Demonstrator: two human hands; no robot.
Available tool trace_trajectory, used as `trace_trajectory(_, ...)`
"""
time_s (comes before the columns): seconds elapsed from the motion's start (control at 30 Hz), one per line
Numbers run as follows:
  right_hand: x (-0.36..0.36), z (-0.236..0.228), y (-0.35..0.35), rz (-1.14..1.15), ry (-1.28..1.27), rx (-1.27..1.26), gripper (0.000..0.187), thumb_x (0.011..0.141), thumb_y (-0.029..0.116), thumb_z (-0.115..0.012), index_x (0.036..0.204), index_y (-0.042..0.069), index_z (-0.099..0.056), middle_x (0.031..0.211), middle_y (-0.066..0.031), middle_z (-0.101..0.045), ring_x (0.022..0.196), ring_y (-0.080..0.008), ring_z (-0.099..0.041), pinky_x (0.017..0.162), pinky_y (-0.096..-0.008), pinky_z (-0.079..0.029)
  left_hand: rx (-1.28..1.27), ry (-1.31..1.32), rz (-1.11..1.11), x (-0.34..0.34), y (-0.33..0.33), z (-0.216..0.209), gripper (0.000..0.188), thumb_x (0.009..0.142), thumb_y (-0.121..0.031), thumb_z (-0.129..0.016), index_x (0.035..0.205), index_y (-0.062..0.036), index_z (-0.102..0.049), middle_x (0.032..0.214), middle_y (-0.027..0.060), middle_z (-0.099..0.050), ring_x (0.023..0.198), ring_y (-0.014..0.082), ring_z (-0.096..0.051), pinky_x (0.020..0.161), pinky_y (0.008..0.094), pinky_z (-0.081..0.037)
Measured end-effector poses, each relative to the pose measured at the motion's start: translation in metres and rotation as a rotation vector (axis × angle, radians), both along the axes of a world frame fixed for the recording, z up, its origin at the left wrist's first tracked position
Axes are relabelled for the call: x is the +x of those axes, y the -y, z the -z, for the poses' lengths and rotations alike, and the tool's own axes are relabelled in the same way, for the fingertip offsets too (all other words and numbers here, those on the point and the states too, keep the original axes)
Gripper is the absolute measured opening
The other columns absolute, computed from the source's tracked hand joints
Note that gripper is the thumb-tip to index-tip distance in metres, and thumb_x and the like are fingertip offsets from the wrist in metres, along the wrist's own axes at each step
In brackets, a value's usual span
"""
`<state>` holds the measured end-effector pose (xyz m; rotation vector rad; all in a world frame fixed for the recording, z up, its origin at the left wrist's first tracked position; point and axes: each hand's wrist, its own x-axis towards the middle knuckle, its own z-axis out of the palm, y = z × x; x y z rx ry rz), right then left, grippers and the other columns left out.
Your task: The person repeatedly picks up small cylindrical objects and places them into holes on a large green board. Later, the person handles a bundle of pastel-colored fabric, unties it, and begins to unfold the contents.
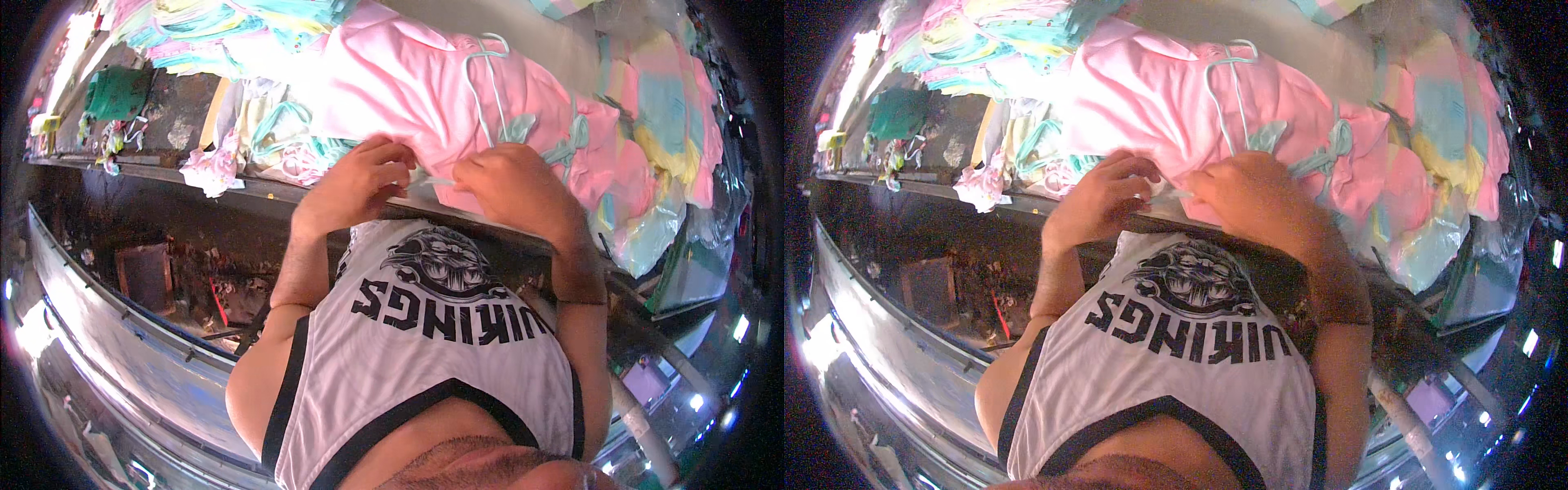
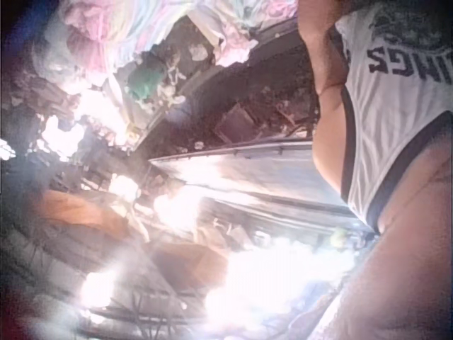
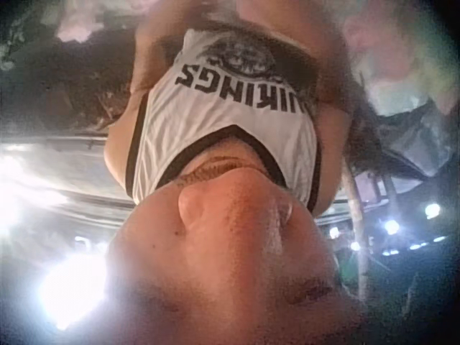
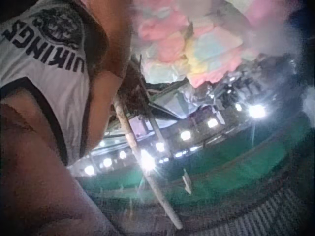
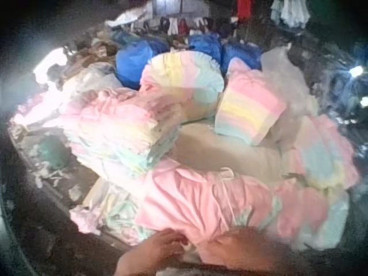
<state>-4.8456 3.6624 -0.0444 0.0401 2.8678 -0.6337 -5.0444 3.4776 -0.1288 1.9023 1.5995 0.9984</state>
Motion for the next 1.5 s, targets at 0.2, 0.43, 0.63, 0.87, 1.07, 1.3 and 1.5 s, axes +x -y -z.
trace_trajectory(0.2,0.041,-0.052,-0.078,0.119,-0.290,-0.730,0.024,0.100,0.027,-0.070,0.105,0.003,-0.068,0.107,-0.0152,-0.072,0.104,-0.0315,-0.070,0.094,-0.0460,-0.051,-0.571,-0.165,0.026,-0.042,0.017,0.004,0.028,0.074,0.002,-0.075,0.099,-0.0060,-0.065,0.095,0.0116,-0.071,0.100,0.0387,-0.069,0.089,0.0473,-0.051)
trace_trajectory(0.43,-0.007,-0.021,-0.178,0.789,-0.701,0.524,0.065,0.090,0.021,-0.080,0.148,0.007,-0.054,0.142,-0.0247,-0.059,0.133,-0.0379,-0.056,0.117,-0.0475,-0.040,-0.062,0.207,0.015,-0.039,0.008,-0.026,0.039,0.080,-0.010,-0.084,0.115,-0.0031,-0.069,0.115,0.0157,-0.071,0.114,0.0376,-0.068,0.098,0.0470,-0.052)
trace_trajectory(0.63,-0.009,0.033,-0.057,0.479,-0.570,0.171,0.037,0.101,0.013,-0.063,0.137,0.005,-0.064,0.137,-0.0202,-0.061,0.135,-0.0398,-0.055,0.117,-0.0489,-0.042,0.249,-0.269,-0.249,-0.031,-0.081,-0.017,0.026,0.088,-0.004,-0.070,0.113,0.0013,-0.065,0.119,0.0202,-0.069,0.117,0.0412,-0.065,0.103,0.0497,-0.050)
trace_trajectory(0.87,0.028,0.068,-0.013,0.570,-0.468,0.480,0.044,0.094,0.015,-0.066,0.138,0.010,-0.066,0.140,-0.0180,-0.059,0.131,-0.0401,-0.055,0.111,-0.0517,-0.047,0.322,-0.484,-0.250,-0.041,-0.134,0.006,0.056,0.094,-0.032,-0.076,0.136,0.0016,-0.061,0.142,0.0228,-0.063,0.135,0.0425,-0.057,0.119,0.0538,-0.041)
trace_trajectory(1.07,0.094,0.092,-0.018,0.793,-0.422,0.498,0.045,0.089,0.008,-0.065,0.134,0.012,-0.069,0.136,-0.0164,-0.062,0.124,-0.0377,-0.060,0.101,-0.0497,-0.053,0.144,-0.792,-0.252,-0.041,-0.143,0.000,0.071,0.095,-0.045,-0.072,0.144,0.0043,-0.056,0.154,0.0275,-0.053,0.149,0.0432,-0.045,0.126,0.0552,-0.031)
trace_trajectory(1.3,0.181,0.079,-0.001,0.994,-0.732,-0.189,0.028,0.097,0.000,-0.063,0.122,0.009,-0.075,0.114,-0.0160,-0.072,0.102,-0.0361,-0.071,0.092,-0.0446,-0.057,0.104,-0.518,-0.225,0.043,-0.152,-0.047,0.053,0.094,-0.024,-0.077,0.141,-0.0039,-0.063,0.147,0.0190,-0.063,0.136,0.0420,-0.059,0.115,0.0488,-0.047)
trace_trajectory(1.5,0.195,0.051,0.010,0.490,-1.004,-0.571,0.019,0.105,0.004,-0.061,0.120,0.006,-0.072,0.115,-0.0161,-0.073,0.102,-0.0330,-0.073,0.092,-0.0435,-0.059,0.137,-0.297,0.082,0.167,-0.156,-0.021,0.041,0.090,-0.017,-0.074,0.130,-0.0055,-0.069,0.127,0.0177,-0.072,0.115,0.0388,-0.069,0.097,0.0494,-0.057)
